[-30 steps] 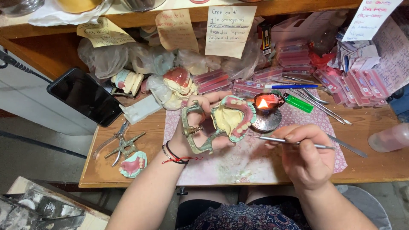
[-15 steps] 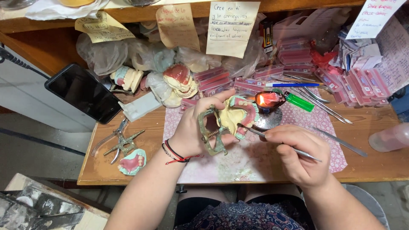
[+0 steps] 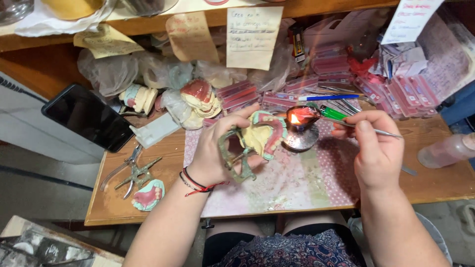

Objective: A dental technician uses a heated carving tool to apply and shape pink wax on a dental model to create a prosthesis.

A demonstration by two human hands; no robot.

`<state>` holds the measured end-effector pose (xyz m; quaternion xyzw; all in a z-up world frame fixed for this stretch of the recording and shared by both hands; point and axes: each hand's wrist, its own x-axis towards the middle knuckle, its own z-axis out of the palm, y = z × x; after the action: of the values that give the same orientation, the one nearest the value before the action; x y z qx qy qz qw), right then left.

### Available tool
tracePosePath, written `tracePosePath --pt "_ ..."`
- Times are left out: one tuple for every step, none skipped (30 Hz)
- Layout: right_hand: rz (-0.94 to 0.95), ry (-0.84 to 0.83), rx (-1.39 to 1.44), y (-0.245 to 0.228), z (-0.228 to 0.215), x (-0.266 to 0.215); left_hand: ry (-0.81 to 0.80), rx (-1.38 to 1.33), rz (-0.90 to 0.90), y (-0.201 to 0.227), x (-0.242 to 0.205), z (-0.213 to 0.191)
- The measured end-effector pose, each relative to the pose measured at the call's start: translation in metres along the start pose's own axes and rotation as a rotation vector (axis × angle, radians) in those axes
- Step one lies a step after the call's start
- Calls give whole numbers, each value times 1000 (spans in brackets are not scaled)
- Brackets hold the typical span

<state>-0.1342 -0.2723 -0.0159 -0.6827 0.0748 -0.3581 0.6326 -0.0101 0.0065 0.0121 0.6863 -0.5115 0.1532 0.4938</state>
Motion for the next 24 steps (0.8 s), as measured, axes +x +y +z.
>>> tracePosePath --pt "0 7 -1 1 -2 0 -5 -4 4 -1 -1 1" --pt "10 -8 -4 3 -5 0 28 -145 -41 -2 -2 3" --pt "21 -23 -5 5 -7 0 59 -285 -88 -2 -3 4" --pt "21 -16 -5 5 -10 1 53 -287 -85 -3 -3 5" --pt "26 -13 -7 4 -12 3 87 -346 -84 -3 -3 5" --pt "32 -10 -8 3 -15 4 120 -404 -83 -3 -3 5" --pt "33 -7 -8 5 -19 11 116 -406 -84 -4 -2 7" --pt "126 7 58 7 -22 17 166 -420 -37 -4 -1 8" --pt "220 20 126 9 -25 23 216 -433 8 -4 0 9" --pt "222 22 128 19 -27 30 213 -433 7 -7 -2 11" --pt "246 -167 210 28 -30 38 265 -461 28 -11 -3 13" --pt "269 -356 291 38 -33 46 317 -489 48 -15 -4 15" --pt "266 -352 290 47 -30 50 314 -493 52 -18 -6 15" --pt "362 -450 395 56 -27 53 334 -485 42 -22 -8 14" --pt "462 -546 499 65 -25 56 355 -480 30 -25 -11 15" --pt "462 -541 496 67 -23 56 353 -485 30 -23 -9 13" --pt "489 -553 536 70 -20 57 362 -415 17 -22 -7 11" --pt "517 -565 576 72 -17 58 371 -346 4 -21 -5 9" --pt "517 -564 576 69 -19 56 370 -347 4 -23 -6 9" --pt "504 -577 587 67 -21 54 360 -351 21 -25 -6 10" --pt "490 -590 599 64 -22 53 349 -354 38 -27 -7 10" --pt "490 -589 599 56 -25 45 348 -354 38 -25 -6 9" --pt "425 -576 579 48 -28 38 348 -337 19 -24 -5 9" --pt "359 -563 559 40 -31 32 348 -320 0 -23 -4 8"
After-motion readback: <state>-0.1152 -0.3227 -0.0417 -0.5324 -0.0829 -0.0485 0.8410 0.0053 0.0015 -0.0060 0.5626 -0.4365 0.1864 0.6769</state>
